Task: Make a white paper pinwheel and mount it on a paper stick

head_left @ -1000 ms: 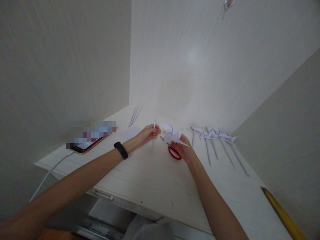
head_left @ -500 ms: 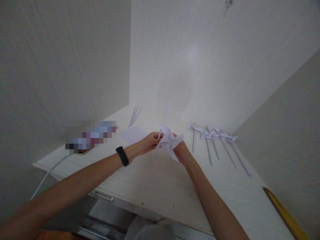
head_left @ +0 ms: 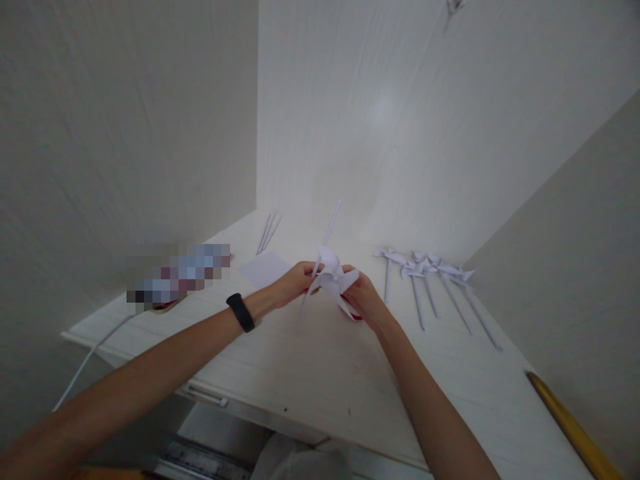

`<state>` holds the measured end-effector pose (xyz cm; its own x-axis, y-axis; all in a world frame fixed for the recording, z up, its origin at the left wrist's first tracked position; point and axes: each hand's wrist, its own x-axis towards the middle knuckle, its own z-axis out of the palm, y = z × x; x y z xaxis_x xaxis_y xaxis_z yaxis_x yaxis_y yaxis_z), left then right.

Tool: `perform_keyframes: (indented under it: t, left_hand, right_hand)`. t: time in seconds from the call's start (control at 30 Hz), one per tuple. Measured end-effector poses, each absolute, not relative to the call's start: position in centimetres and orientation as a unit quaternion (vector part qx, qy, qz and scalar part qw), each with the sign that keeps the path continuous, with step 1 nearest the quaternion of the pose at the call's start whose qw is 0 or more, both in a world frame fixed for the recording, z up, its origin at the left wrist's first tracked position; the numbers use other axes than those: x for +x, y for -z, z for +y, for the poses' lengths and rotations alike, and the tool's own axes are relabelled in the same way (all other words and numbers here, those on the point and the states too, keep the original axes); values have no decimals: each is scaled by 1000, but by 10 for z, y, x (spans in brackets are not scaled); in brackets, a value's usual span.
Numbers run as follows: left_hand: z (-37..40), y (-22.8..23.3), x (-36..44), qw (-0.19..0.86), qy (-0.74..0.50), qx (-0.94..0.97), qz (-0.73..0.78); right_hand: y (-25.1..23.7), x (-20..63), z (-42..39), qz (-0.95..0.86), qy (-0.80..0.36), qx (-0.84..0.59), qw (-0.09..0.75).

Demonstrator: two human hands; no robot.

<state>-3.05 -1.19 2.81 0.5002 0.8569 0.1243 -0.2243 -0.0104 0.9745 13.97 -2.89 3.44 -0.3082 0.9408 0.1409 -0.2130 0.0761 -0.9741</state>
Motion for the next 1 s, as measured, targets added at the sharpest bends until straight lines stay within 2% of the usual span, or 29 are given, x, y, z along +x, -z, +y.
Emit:
perform_keyframes:
  t: [0.07,0.13,0.23,0.4,0.6,1.0]
  left_hand:
    - [-12,-34,-34,631,-419,587,286]
    - [-13,-40,-38,610,-414,601,309]
    - [-15,-49,-43,574,-398,623,353]
    - [-13,-53,-46,504,-384,657,410]
    - [-6,-44,-45,462,-368,715,375]
    - [-5,-47,-45,422,-363,738,382]
  right_hand:
    - [-39,150,-24,-564,-530,-373,512]
    - [-45,160,-21,-567,-418,-409,580]
    - [-54,166,-22,-589,-291,-410,633]
    - [-62,154,-34,-713,-184,-381,559]
    - [-55,143,-37,-769,-144,-413,467]
    - [-57,144,-38,-788,-92,-446,414]
